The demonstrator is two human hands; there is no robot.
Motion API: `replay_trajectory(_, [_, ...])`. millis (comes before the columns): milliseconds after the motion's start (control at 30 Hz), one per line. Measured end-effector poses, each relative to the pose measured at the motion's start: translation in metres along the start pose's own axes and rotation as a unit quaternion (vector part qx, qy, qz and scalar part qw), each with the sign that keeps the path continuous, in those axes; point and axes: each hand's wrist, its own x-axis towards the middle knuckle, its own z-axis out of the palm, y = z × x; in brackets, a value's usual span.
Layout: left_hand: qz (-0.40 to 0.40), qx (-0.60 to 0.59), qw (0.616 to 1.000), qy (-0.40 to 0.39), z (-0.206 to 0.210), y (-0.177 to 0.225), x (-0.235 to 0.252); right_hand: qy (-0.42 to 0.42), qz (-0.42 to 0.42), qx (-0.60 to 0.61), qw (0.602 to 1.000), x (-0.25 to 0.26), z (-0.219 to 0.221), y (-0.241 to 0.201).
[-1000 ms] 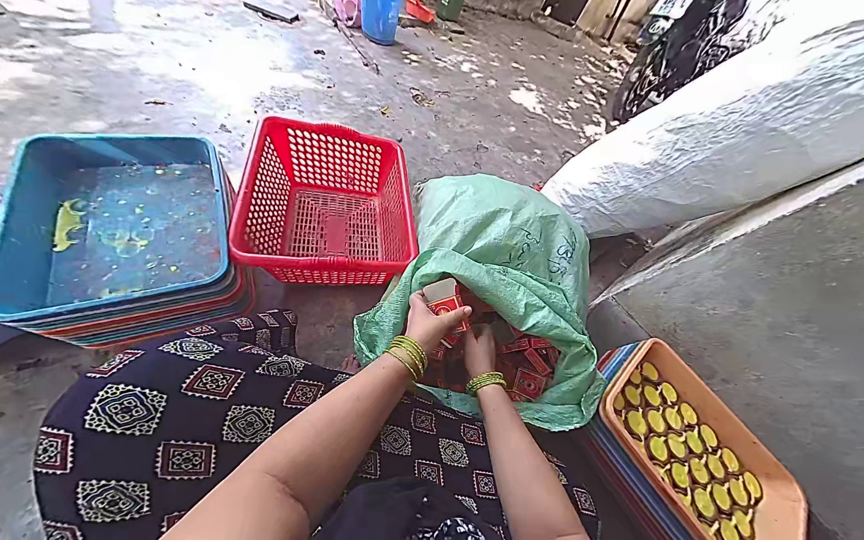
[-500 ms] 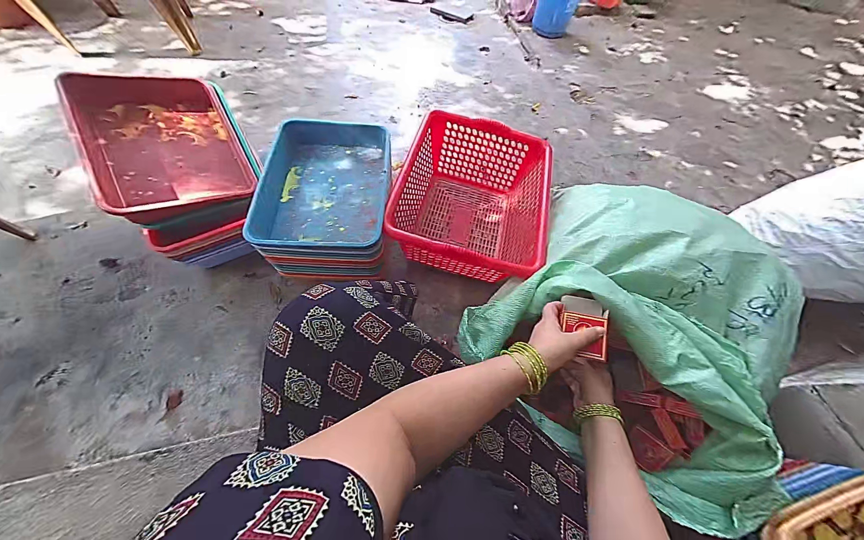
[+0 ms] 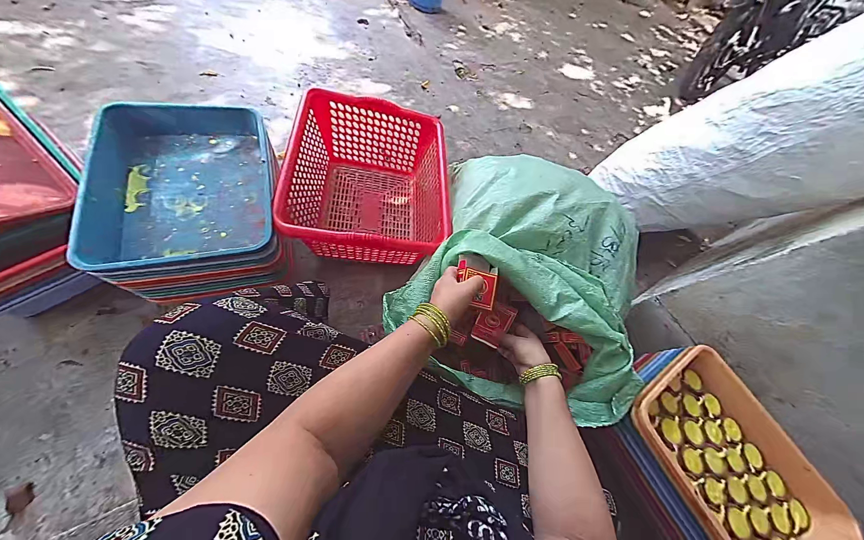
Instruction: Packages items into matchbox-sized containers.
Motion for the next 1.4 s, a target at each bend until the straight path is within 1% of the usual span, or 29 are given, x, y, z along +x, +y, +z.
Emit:
replay_trajectory(67, [-0.014,0.070,0.997,-0.021,0.000,0.000,-0.002,0.003,-0.024,-0.079,0.997,-0.018,-0.024,-0.007])
replay_trajectory(133, [-0.023,0.118,0.992,-0.046,0.003,-0.003,-0.002,0.019,-0.069,-0.115,0.991,-0.035,-0.042,-0.013])
replay_trajectory(200, [-0.041,0.154,0.984,-0.077,0.005,-0.007,-0.003,0.044,-0.159,-0.112,0.980,-0.050,-0.052,-0.013])
replay_trajectory(233, [-0.053,0.170,0.979,-0.096,0.006,-0.009,-0.004,0.037,-0.201,-0.109,0.973,-0.057,-0.056,-0.013])
replay_trajectory(300, [-0.067,0.186,0.970,-0.144,0.007,-0.014,-0.004,-0.015,-0.247,-0.118,0.962,-0.071,-0.060,-0.014])
replay_trajectory(367, [-0.083,0.175,0.962,-0.190,0.008,-0.020,-0.002,-0.081,-0.255,-0.108,0.957,-0.078,-0.060,-0.013])
replay_trajectory(433, [-0.109,0.139,0.957,-0.231,0.008,-0.022,-0.004,-0.098,-0.249,-0.099,0.958,-0.080,-0.056,-0.013])
replay_trajectory(467, [-0.122,0.126,0.953,-0.247,0.009,-0.022,-0.006,-0.092,-0.254,-0.097,0.958,-0.081,-0.054,-0.014])
replay_trajectory(533, [-0.134,0.115,0.950,-0.257,0.010,-0.024,-0.004,-0.087,-0.300,-0.078,0.947,-0.087,-0.050,-0.019])
replay_trajectory(567, [-0.134,0.118,0.950,-0.256,0.009,-0.022,-0.004,-0.100,-0.336,-0.055,0.935,-0.091,-0.049,-0.023])
replay_trajectory(633, [-0.134,0.125,0.948,-0.261,0.006,-0.016,-0.008,-0.165,-0.394,0.006,0.904,-0.099,-0.050,-0.030])
replay_trajectory(667, [-0.140,0.115,0.947,-0.265,0.004,-0.015,-0.009,-0.195,-0.408,0.022,0.891,-0.102,-0.050,-0.034])
replay_trajectory(700, [-0.162,0.087,0.944,-0.273,0.003,-0.013,-0.009,-0.206,-0.414,0.027,0.886,-0.102,-0.049,-0.037])
replay_trajectory(733, [-0.191,0.051,0.937,-0.288,0.003,-0.011,-0.010,-0.197,-0.417,0.021,0.887,-0.100,-0.047,-0.038])
replay_trajectory(800, [-0.210,0.010,0.916,-0.342,0.002,-0.005,-0.015,-0.129,-0.426,-0.009,0.896,-0.089,-0.041,-0.035])
replay_trajectory(867, [-0.188,0.013,0.892,-0.411,0.000,0.004,-0.024,-0.056,-0.442,-0.010,0.895,-0.075,-0.033,-0.029])
replay_trajectory(933, [-0.161,0.032,0.888,-0.430,0.001,0.009,-0.031,-0.006,-0.449,0.015,0.893,-0.062,-0.021,-0.024])
replay_trajectory(1000, [-0.152,0.024,0.914,-0.376,0.003,0.008,-0.029,0.046,-0.431,0.054,0.899,-0.053,-0.006,-0.022])
replay_trajectory(1033, [-0.152,0.011,0.928,-0.339,0.003,0.006,-0.023,0.079,-0.399,0.067,0.911,-0.050,0.001,-0.023])
replay_trajectory(1067, [-0.142,0.007,0.941,-0.306,0.002,0.006,-0.017,0.124,-0.352,0.071,0.925,-0.046,0.007,-0.024])
replay_trajectory(1100, [-0.121,0.007,0.953,-0.277,0.000,0.009,-0.014,0.171,-0.288,0.048,0.941,-0.041,0.014,-0.024])
replay_trajectory(1133, [-0.103,0.003,0.961,-0.255,-0.003,0.012,-0.012,0.189,-0.216,-0.004,0.958,-0.037,0.019,-0.022])
replay_trajectory(1167, [-0.087,-0.002,0.968,-0.236,-0.005,0.015,-0.010,0.169,-0.150,-0.075,0.971,-0.031,0.023,-0.016])
replay_trajectory(1200, [-0.068,-0.013,0.972,-0.223,-0.006,0.018,-0.008,0.124,-0.097,-0.141,0.977,-0.023,0.026,-0.008])
replay_trajectory(1267, [-0.020,-0.048,0.978,-0.203,-0.006,0.020,-0.006,0.046,-0.030,-0.231,0.971,-0.012,0.039,0.007])
replay_trajectory(1333, [0.033,-0.081,0.979,-0.186,-0.003,0.019,-0.005,0.028,0.010,-0.261,0.965,-0.004,0.056,0.018])
replay_trajectory(1400, [0.071,-0.092,0.979,-0.167,0.000,0.014,-0.004,0.030,0.054,-0.206,0.977,0.003,0.071,0.025])
